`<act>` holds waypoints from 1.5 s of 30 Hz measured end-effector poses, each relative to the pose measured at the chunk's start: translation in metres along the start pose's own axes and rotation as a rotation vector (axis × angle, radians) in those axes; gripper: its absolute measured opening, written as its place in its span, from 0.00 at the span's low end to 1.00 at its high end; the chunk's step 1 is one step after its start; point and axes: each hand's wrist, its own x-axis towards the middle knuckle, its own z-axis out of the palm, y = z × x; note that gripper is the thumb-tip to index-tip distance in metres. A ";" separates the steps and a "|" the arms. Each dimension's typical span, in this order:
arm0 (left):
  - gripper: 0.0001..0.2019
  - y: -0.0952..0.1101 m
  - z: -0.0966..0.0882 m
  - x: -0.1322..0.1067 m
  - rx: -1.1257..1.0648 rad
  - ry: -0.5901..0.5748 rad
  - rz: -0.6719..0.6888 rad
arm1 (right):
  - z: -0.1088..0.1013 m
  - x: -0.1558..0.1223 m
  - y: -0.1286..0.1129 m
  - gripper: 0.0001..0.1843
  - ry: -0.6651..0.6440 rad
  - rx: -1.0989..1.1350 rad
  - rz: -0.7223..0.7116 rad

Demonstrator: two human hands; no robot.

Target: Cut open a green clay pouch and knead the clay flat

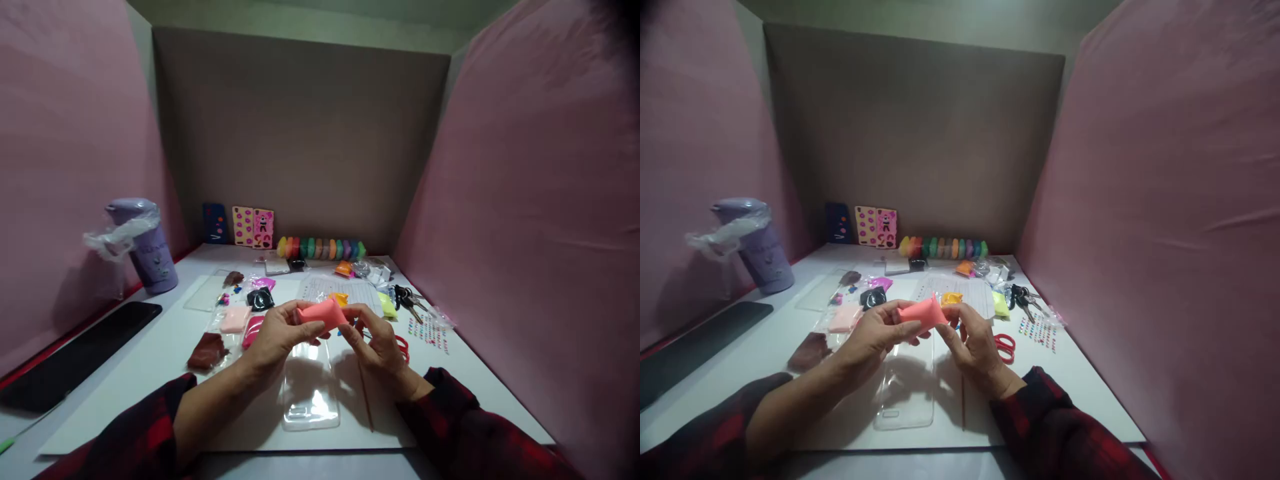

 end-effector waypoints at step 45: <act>0.08 -0.002 0.006 -0.021 0.290 -0.151 0.301 | -0.016 -0.005 0.009 0.16 0.265 -0.043 0.051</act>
